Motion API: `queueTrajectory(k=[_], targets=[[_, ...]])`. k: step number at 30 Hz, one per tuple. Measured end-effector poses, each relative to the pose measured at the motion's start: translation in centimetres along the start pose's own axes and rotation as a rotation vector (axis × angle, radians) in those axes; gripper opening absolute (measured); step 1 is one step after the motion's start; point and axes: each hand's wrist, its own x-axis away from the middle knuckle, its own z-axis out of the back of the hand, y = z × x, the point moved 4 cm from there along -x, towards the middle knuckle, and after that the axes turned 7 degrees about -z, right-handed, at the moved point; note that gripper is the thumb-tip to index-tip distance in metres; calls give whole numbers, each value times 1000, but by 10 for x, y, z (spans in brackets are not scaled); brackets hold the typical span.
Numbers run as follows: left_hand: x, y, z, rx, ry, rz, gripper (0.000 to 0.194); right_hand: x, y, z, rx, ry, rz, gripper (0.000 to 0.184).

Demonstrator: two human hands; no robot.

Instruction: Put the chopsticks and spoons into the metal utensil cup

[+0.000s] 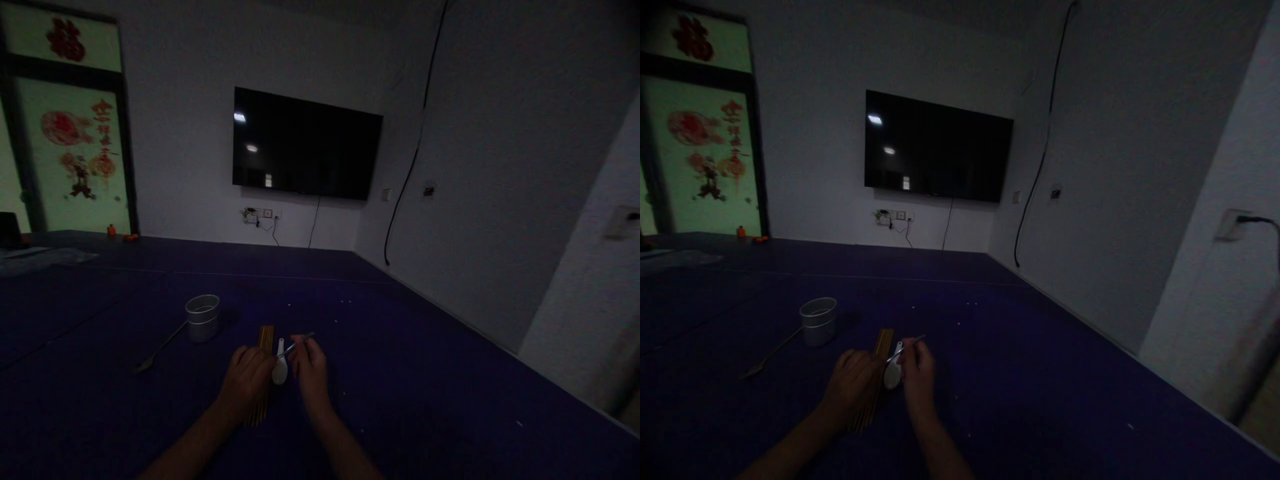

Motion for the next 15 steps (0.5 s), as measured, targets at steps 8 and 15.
queueTrajectory(k=[8, 15], targets=[[-3, -2, -1, -43, -7, -18, 28, -9, -3, 22, -126, 214, 19, 38], [3, -21, 7, -101, 83, 151, 24, -21, -1, 50, 34, 395, 85, 41]])
